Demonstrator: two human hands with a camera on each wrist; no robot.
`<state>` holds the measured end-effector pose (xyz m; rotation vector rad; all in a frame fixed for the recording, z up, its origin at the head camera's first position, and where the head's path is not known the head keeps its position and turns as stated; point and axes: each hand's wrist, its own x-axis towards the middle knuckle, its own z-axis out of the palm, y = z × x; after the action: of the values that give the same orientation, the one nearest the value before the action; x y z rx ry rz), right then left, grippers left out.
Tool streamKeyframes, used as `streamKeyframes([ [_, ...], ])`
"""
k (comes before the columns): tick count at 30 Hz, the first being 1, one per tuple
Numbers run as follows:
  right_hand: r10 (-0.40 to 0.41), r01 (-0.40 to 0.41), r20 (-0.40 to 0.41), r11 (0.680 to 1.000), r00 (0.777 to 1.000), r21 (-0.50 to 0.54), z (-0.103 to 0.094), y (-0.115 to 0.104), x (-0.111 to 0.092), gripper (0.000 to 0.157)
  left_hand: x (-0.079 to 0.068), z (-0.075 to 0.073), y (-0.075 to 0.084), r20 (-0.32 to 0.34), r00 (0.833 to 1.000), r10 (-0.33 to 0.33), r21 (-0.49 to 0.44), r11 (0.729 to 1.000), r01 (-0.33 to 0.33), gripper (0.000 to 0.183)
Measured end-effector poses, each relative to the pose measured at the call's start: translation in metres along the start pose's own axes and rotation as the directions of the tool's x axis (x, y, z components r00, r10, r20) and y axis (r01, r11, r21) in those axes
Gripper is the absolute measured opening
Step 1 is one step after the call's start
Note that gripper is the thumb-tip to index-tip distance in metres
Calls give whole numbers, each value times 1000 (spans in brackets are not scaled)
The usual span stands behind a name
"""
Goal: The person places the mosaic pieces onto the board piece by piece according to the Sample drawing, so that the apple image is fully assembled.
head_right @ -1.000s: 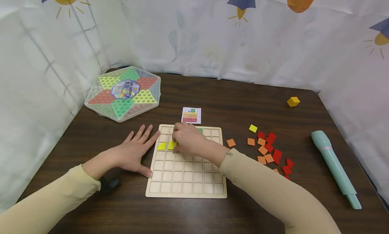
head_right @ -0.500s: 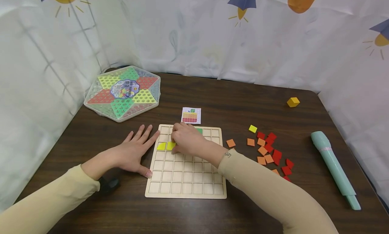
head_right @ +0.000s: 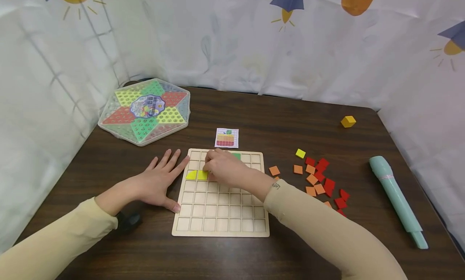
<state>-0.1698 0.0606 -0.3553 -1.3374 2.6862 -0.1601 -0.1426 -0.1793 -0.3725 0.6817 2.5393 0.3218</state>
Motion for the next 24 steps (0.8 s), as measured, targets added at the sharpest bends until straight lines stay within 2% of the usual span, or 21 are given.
streamKeyframes([
  [4,7,-6,-3,1000,1000,28,-2,3,-10,25,1,1,0,2,1000,2,5,1000,-2,136],
  [8,63,-60,-35,996,997,72,-6,12,-33,27,0,0,0,2,1000,4,0,1000,-4,136],
  [12,120,-110,-92,988,988,105,-10,31,-73,26,0,0,0,-2,1000,11,-5,1000,-11,136],
  [17,195,-175,-166,977,967,124,-3,60,-136,27,1,0,0,-2,1000,17,-3,1000,-17,137],
  [20,245,-226,-150,965,958,135,1,68,-166,27,1,0,-1,-7,1000,19,-5,1000,-19,138],
  [24,315,-298,-92,941,945,163,5,68,-187,25,1,1,0,-16,1000,27,-11,1000,-27,138],
])
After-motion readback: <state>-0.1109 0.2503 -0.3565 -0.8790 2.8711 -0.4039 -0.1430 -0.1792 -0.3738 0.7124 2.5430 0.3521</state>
